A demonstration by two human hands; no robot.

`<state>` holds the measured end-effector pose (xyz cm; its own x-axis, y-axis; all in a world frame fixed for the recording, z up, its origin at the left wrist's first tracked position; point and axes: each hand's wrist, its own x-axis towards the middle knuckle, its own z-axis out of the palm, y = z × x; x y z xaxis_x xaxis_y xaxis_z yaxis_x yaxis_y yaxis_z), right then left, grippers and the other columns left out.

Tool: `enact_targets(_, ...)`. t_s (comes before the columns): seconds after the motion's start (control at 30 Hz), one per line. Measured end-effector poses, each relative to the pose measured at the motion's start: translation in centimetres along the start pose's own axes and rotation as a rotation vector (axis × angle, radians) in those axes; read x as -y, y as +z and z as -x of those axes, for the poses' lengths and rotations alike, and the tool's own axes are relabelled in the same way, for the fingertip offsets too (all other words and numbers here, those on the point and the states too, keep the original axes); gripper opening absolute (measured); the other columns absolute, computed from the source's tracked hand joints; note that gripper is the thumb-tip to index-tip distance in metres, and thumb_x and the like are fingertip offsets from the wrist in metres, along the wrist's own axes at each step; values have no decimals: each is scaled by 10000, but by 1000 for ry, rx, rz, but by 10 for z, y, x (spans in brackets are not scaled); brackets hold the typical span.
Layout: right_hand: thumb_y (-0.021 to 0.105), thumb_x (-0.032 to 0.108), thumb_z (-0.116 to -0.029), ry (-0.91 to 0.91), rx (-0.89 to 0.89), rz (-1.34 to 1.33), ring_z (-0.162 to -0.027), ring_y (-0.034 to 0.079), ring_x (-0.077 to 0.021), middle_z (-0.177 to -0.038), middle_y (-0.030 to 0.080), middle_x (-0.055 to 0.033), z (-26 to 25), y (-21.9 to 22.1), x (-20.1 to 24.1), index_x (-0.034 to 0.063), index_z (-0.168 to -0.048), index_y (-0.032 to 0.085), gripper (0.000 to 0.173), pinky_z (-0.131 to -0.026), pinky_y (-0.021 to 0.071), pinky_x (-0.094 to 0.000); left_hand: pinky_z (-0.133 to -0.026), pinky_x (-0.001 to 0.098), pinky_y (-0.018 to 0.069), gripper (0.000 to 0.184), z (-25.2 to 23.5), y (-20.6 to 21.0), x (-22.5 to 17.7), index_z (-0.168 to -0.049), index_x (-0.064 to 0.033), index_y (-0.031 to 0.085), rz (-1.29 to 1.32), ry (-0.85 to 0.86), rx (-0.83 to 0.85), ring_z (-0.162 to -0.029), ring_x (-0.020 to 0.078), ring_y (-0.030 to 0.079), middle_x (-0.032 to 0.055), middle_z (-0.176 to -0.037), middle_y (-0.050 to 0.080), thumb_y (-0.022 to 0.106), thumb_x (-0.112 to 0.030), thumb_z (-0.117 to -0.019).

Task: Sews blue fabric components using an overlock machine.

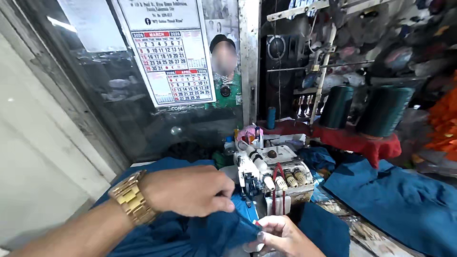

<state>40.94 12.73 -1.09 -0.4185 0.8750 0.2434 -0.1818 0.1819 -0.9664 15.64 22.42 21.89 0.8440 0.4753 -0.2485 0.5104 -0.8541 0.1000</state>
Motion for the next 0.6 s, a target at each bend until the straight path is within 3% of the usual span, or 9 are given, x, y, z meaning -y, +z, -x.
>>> enact_targets(0.23, 592, 125, -1048, 17, -6, -63, -937, 758, -353, -1063, 749, -203, 1, 5, 3, -14, -1243, 668, 252, -733, 661, -513, -644, 318, 537, 284, -6, 10, 2, -950, -245, 722, 24, -19, 23, -715, 45, 622, -101, -789, 654, 577, -478, -1022)
enact_targets(0.33, 603, 124, -1042, 41, -60, -51, -922, 761, -354, -1058, 753, -199, 2, 11, 4, -12, -1227, 681, 242, -709, 664, -505, -701, 352, 549, 283, -7, 32, 20, -915, -227, 720, 11, -53, -29, -782, 89, 631, -55, -842, 647, 589, -457, -1015)
enact_targets(0.43, 601, 152, -1048, 60, -206, 147, -879, 775, -279, -1071, 771, -99, -2, 27, 6, 58, -1254, 681, 241, -696, 681, -459, -872, 397, 552, 331, 4, 76, 47, -945, -238, 743, 76, -89, -214, -1009, 139, 622, -24, -1092, 644, 574, -518, -1000)
enact_targets(0.5, 603, 178, -1045, 44, -164, 342, -900, 767, -193, -1158, 753, -37, -9, 39, 0, 119, -1432, 579, 393, -749, 680, -405, -1076, 440, 458, 371, 4, 105, 60, -916, -245, 741, 142, -92, -381, -1301, 154, 515, -62, -1347, 609, 540, -546, -995)
enact_targets(0.53, 618, 207, -1036, 52, -102, 420, -884, 762, -176, -1165, 752, -43, -15, 44, -2, 136, -1540, 462, 532, -757, 668, -398, -1131, 443, 428, 388, 2, 114, 64, -919, -235, 734, 171, -85, -446, -1365, 142, 484, -76, -1377, 607, 510, -539, -1009)
enact_targets(0.57, 640, 242, -1023, 71, -36, 486, -894, 756, -168, -1189, 740, -55, -23, 47, -4, 149, -1606, 340, 663, -790, 655, -398, -1138, 424, 440, 401, 1, 115, 66, -940, -226, 737, 192, -89, -493, -1350, 117, 513, -86, -1325, 647, 490, -532, -1023)
enact_targets(0.6, 657, 259, -1012, 84, 20, 525, -968, 743, -165, -1300, 689, -77, -31, 50, -5, 146, -1640, 240, 763, -867, 637, -402, -1076, 403, 492, 413, 4, 111, 65, -932, -224, 740, 187, -112, -523, -1247, 97, 588, -88, -1202, 696, 484, -535, -1025)
